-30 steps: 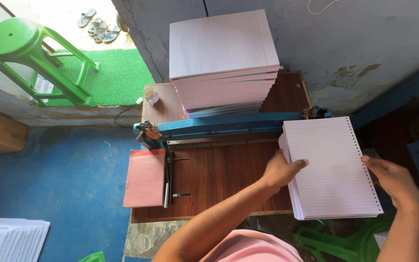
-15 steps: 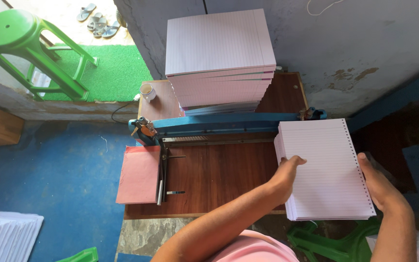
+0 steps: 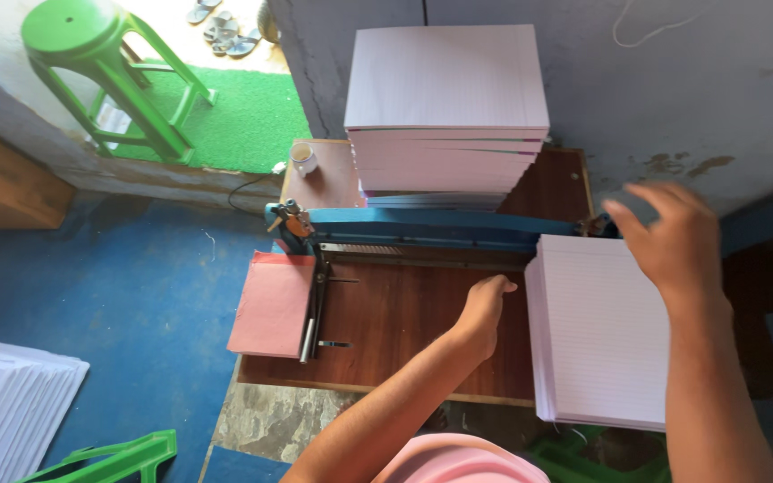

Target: The person places lined paper sheets into a manual binding machine, aligns them, and secures them with a stapling mechanism. The person then stacks the finished notebooks on a nearby pile.

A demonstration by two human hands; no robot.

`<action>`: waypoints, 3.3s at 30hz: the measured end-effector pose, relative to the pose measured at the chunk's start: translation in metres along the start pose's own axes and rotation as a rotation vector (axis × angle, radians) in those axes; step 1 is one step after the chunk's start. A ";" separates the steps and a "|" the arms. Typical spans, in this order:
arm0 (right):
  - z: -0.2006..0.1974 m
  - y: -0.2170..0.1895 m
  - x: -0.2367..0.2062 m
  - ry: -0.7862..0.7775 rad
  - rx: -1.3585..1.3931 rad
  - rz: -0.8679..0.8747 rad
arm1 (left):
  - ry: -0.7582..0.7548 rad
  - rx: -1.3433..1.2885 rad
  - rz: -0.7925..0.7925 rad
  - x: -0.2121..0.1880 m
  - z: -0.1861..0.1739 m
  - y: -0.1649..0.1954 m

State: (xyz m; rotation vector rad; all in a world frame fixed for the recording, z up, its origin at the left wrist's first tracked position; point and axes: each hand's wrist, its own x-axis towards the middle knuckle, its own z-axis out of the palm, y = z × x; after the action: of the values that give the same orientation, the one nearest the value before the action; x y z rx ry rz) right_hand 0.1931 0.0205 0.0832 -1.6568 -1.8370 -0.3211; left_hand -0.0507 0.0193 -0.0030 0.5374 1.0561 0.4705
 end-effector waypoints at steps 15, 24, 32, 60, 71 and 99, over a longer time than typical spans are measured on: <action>0.069 -0.118 0.168 -0.249 0.003 -0.436 | 0.082 -0.063 -0.010 -0.016 -0.092 0.009; 0.060 -0.130 0.181 -0.458 0.050 -0.129 | 0.087 -0.009 0.006 -0.024 -0.111 0.019; 0.056 -0.137 0.196 -0.586 -0.022 -0.049 | 0.082 -0.016 0.007 -0.021 -0.119 0.027; 0.073 -0.122 0.184 -0.174 -0.145 -0.561 | 0.094 -0.053 0.042 -0.005 -0.141 0.032; 0.070 -0.171 0.135 0.054 -0.229 -0.612 | -0.065 -0.251 0.386 -0.017 -0.136 0.116; 0.065 -0.152 0.062 -0.049 1.306 0.902 | 0.156 -0.307 0.694 -0.048 -0.108 0.137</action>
State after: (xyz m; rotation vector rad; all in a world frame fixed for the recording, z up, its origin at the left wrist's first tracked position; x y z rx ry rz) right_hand 0.0283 0.0805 0.1051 -1.2395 -0.7180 1.0698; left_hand -0.1827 0.1171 0.0732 0.5905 0.9016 1.2810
